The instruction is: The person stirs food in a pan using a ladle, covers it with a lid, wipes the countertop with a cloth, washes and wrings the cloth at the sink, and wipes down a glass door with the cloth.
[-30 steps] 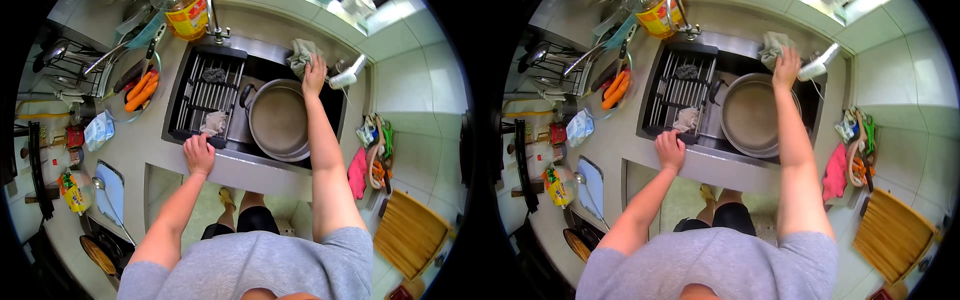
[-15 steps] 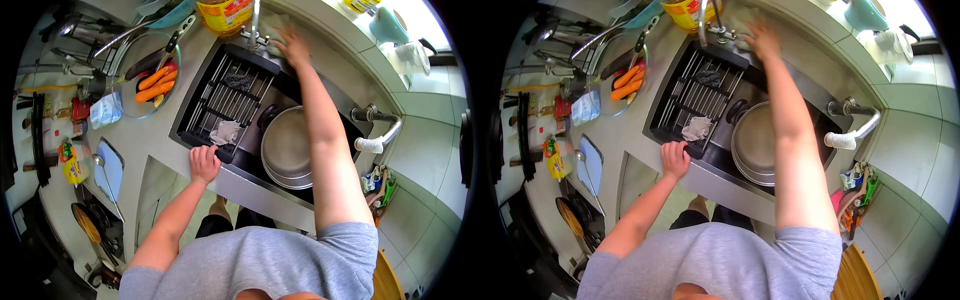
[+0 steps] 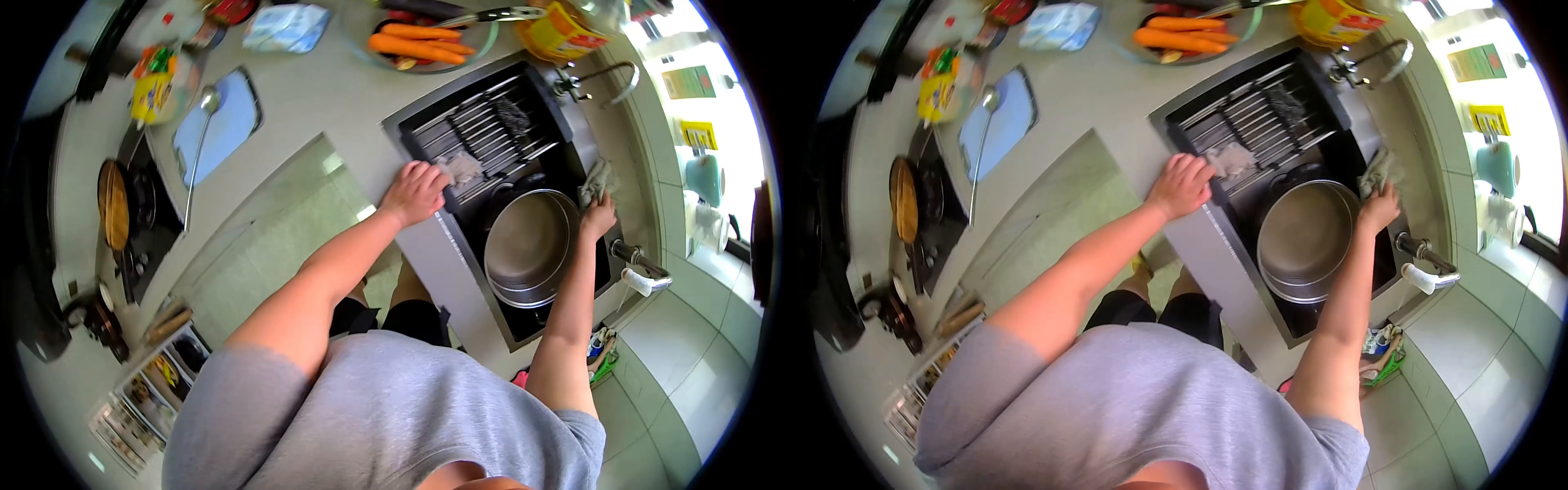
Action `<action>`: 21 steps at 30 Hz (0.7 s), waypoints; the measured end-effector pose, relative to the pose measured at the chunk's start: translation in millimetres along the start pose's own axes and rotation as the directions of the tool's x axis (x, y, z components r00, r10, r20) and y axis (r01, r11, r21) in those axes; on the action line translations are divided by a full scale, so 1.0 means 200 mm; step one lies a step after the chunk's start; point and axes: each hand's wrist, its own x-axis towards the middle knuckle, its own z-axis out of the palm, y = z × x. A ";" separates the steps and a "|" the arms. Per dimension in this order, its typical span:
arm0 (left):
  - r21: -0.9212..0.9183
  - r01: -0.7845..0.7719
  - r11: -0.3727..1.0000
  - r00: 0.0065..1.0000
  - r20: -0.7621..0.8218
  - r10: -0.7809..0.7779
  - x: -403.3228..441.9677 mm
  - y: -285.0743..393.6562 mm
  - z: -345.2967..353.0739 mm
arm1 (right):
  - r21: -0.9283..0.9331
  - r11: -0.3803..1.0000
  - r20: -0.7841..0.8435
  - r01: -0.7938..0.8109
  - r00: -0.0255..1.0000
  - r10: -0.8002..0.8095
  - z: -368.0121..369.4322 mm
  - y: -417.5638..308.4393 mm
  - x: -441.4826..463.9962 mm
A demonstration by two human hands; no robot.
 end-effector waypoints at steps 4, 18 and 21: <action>-0.082 -0.015 0.997 0.980 -0.197 -0.002 -0.03 -0.01 -0.02 | 0.899 0.379 0.326 -0.221 0.915 -0.239 -0.22 -0.29 -0.24; -0.298 0.739 0.604 0.649 0.074 -0.757 -1.97 0.03 -0.94 | 0.315 0.435 -0.120 0.844 0.490 -0.863 -0.52 -2.38 -1.20; -0.270 0.854 0.444 0.480 0.081 -0.874 -2.39 0.10 -1.07 | 0.347 0.448 0.000 0.824 0.477 -0.879 -0.58 -2.46 -1.22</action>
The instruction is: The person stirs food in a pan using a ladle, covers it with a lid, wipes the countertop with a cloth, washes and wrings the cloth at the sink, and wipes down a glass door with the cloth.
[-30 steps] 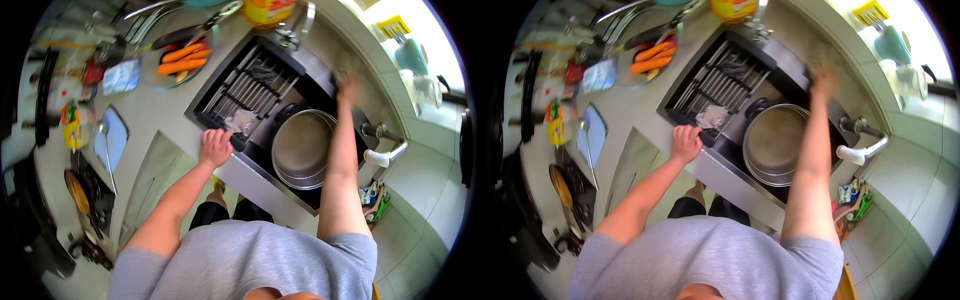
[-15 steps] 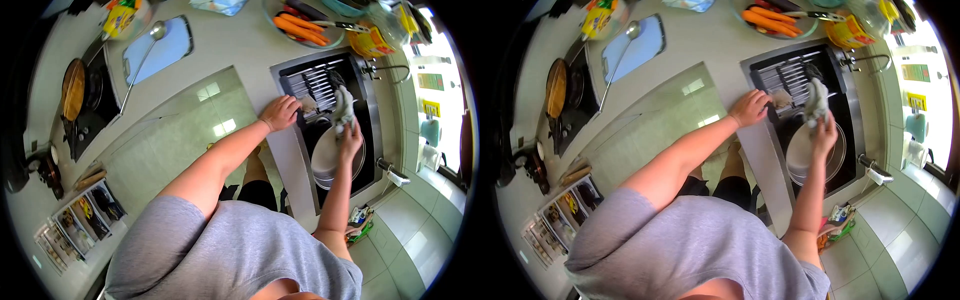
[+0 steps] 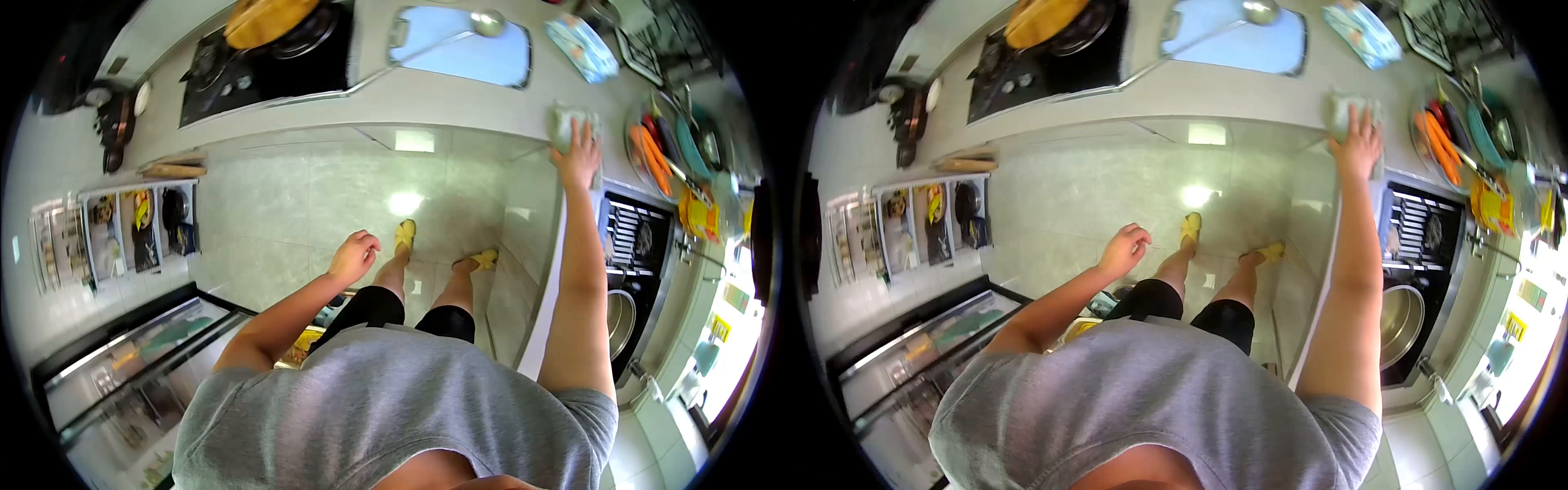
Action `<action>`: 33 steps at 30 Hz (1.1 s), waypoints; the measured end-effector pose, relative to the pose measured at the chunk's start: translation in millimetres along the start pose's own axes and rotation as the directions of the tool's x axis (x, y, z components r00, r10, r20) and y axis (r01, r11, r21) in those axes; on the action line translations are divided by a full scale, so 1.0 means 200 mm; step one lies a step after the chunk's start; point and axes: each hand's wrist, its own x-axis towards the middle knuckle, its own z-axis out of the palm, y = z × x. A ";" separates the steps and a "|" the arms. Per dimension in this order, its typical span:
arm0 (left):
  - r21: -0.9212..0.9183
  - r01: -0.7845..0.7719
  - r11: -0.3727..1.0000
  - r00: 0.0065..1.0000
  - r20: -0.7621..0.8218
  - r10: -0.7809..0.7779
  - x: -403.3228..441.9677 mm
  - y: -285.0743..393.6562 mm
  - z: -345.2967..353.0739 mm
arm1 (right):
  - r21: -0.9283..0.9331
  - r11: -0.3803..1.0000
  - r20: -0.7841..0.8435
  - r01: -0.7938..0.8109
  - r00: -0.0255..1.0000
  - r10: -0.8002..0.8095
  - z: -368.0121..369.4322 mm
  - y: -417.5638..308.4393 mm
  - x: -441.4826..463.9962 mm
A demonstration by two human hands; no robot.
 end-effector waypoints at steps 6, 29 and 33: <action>-0.076 0.233 0.969 0.968 -0.082 -0.239 -0.38 -0.36 -0.24 | 0.020 0.994 -0.045 -0.105 0.993 0.105 0.12 -0.37 -0.11; -0.322 0.458 0.828 0.736 -0.385 -0.557 -1.01 -0.26 -0.21 | 0.040 0.760 0.268 0.649 0.725 -0.634 0.15 -1.92 -0.32; -0.308 0.522 0.795 0.713 -0.355 -0.605 -1.09 -0.17 -0.13 | 0.108 0.646 0.344 0.756 0.582 -0.737 0.06 -1.77 -0.22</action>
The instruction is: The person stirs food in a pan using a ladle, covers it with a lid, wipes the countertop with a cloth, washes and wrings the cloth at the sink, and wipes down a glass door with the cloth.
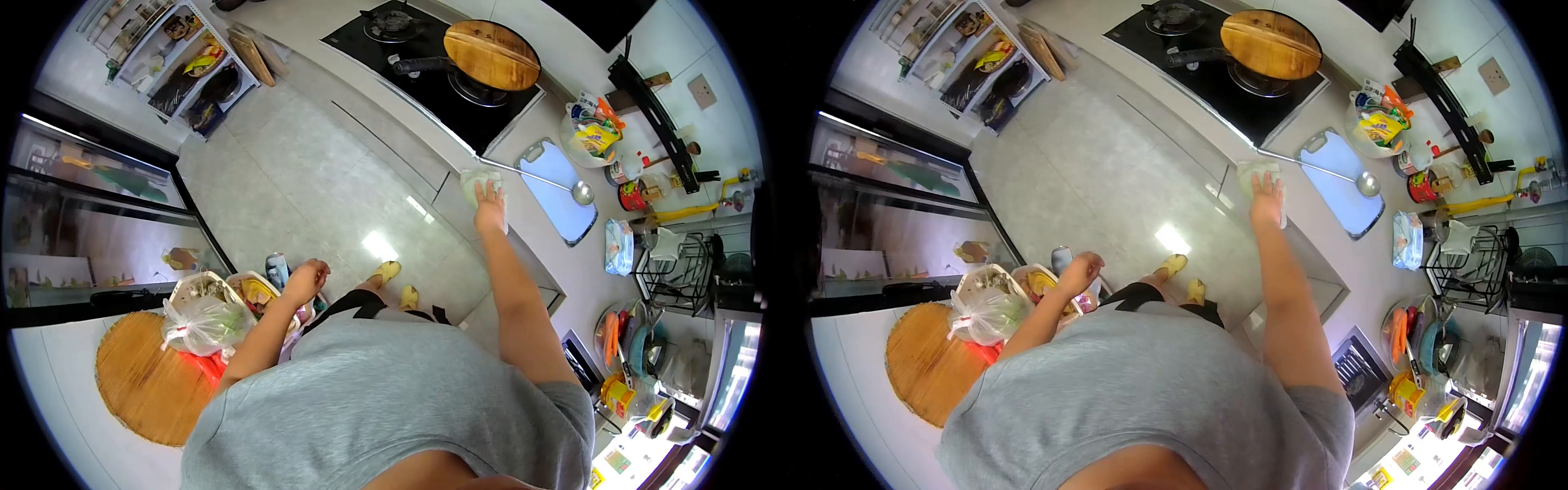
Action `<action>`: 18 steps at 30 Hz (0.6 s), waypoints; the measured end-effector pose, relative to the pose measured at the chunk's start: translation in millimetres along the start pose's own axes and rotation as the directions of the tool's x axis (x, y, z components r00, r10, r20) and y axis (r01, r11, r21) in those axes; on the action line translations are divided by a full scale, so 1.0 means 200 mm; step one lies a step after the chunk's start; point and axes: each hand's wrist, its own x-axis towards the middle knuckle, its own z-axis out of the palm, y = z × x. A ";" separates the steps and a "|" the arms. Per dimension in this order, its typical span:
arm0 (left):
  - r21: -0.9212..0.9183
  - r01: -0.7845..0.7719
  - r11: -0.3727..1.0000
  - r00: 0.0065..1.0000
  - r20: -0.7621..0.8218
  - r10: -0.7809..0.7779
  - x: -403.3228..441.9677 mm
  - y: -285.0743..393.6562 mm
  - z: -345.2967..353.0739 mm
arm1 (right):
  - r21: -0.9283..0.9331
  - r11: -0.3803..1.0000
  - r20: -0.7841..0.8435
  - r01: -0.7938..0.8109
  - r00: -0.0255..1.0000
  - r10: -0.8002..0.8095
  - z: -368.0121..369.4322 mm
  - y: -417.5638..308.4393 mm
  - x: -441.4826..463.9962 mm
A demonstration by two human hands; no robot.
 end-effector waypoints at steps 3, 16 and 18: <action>-0.017 0.024 1.000 0.999 -0.037 -0.024 -0.08 -0.02 0.02 | 0.076 0.996 0.028 -0.037 0.999 0.035 -0.02 0.11 -0.13; -0.062 0.102 0.993 0.986 -0.125 -0.109 -0.17 -0.10 0.07 | -0.073 0.979 -0.024 -0.188 0.982 0.187 0.08 -0.01 -0.02; -0.118 0.129 0.985 0.982 -0.123 -0.143 -0.12 -0.08 0.05 | -0.071 0.977 0.008 -0.203 0.979 0.204 0.08 -0.08 0.08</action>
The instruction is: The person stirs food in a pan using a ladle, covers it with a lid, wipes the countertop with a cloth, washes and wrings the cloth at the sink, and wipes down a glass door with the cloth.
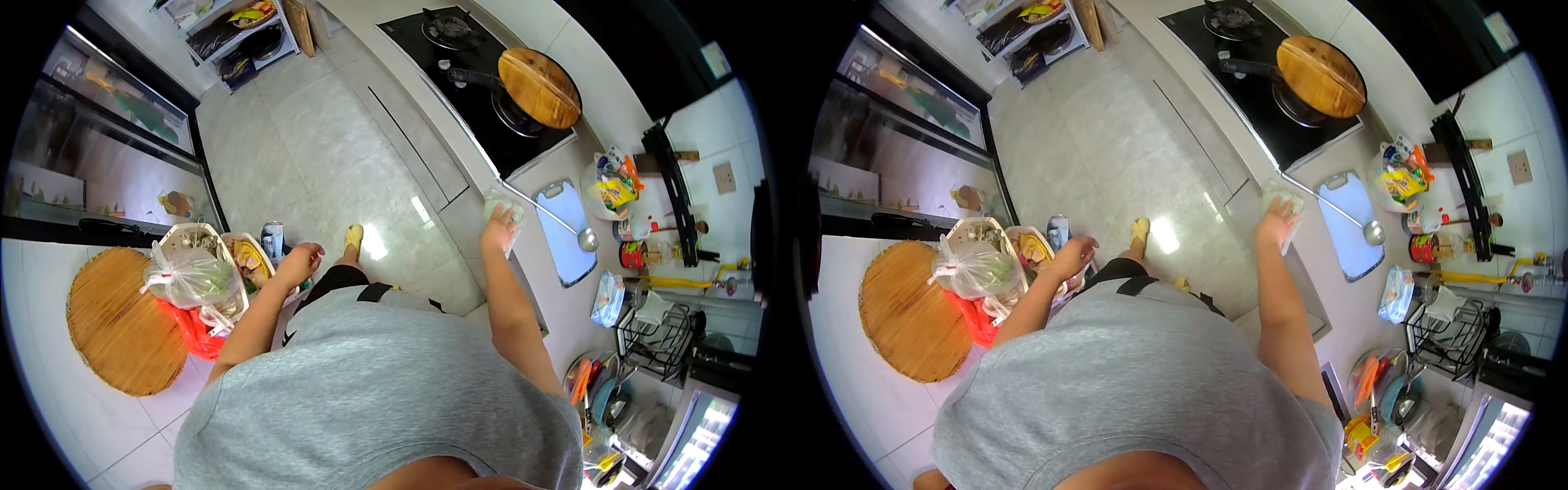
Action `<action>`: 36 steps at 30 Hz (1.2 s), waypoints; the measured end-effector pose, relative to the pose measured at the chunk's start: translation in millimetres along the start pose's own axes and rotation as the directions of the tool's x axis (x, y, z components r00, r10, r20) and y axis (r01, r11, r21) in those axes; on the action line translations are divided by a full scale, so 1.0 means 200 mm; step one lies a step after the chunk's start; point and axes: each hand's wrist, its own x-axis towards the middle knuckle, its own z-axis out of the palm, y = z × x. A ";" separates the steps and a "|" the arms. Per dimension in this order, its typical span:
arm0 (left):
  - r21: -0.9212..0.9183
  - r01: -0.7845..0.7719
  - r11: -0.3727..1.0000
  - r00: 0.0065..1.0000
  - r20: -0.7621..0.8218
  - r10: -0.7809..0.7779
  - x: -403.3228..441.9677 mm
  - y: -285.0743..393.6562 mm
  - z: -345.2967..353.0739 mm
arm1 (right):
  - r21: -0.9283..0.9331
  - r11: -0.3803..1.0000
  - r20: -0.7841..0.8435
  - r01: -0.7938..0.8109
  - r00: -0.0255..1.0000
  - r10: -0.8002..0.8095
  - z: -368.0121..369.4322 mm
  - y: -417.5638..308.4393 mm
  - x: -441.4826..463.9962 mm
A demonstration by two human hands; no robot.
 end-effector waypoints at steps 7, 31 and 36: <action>-0.068 -0.091 0.994 0.996 -0.031 0.089 0.36 -0.13 -0.11 | 0.064 0.981 0.218 0.186 0.956 -0.195 -0.18 -0.26 0.29; -0.234 0.314 0.920 0.907 -0.214 -0.364 0.81 -1.00 -1.05 | -0.239 0.840 -0.133 0.487 0.841 -0.525 -0.37 -1.90 1.19; -0.293 0.290 0.911 0.901 -0.238 -0.363 1.09 -0.98 -1.12 | -0.333 0.824 -0.168 0.459 0.831 -0.531 -0.34 -2.22 1.43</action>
